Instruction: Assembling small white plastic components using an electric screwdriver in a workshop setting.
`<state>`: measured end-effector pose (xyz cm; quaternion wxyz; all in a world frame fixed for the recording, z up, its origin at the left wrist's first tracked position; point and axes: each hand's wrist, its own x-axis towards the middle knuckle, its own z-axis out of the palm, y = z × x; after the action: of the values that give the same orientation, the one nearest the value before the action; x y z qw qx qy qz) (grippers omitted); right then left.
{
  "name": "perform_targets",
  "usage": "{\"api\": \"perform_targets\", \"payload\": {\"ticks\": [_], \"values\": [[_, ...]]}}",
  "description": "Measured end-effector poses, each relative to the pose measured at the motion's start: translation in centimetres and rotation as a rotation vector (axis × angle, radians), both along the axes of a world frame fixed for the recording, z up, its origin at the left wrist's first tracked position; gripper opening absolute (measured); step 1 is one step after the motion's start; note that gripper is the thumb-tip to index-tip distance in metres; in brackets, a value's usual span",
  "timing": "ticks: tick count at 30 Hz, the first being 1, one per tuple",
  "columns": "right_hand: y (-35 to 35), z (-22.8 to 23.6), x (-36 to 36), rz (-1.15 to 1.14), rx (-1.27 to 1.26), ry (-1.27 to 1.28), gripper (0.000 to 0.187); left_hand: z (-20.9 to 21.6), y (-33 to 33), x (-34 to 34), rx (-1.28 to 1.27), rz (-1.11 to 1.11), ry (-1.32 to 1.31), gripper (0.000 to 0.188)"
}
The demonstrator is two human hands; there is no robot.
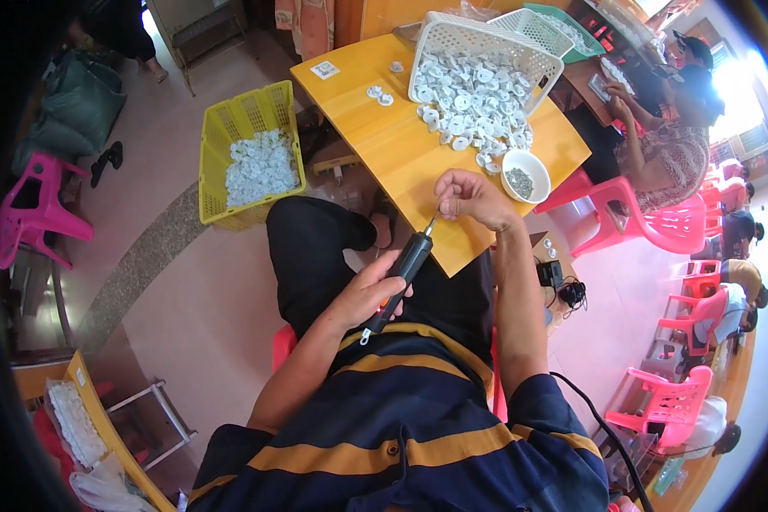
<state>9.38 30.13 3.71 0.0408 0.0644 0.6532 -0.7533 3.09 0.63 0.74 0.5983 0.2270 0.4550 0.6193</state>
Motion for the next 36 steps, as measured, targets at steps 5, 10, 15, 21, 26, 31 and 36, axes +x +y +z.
{"api": "perform_targets", "payload": {"ticks": [5,10,15,21,26,31,36], "values": [[-0.4,0.4,-0.1,-0.010,0.005,-0.019,0.025,0.2,0.0,0.1,0.000,0.003,-0.067,0.054],[-0.6,-0.3,-0.2,-0.044,-0.031,-0.013,0.026,0.1,-0.1,0.1,0.029,0.005,-0.068,0.054],[-1.3,-0.1,-0.5,-0.037,-0.083,-0.027,0.034,0.3,0.1,0.0,0.039,0.047,-0.114,0.052],[-0.5,-0.6,-2.1,-0.441,-0.003,0.008,0.034,0.3,0.1,-0.5,0.053,0.162,-0.103,0.049],[2.3,-0.9,-4.9,-0.819,0.757,0.034,0.026,0.2,0.2,-0.5,0.031,0.208,-0.090,0.047],[2.6,-1.2,-7.1,-0.755,1.266,-0.064,0.031,-0.2,0.0,-0.4,0.004,0.241,-0.100,0.046],[2.4,-2.4,-8.6,-0.680,1.429,-0.147,0.025,-0.4,0.0,-0.5,0.000,0.251,-0.106,0.045]]}}
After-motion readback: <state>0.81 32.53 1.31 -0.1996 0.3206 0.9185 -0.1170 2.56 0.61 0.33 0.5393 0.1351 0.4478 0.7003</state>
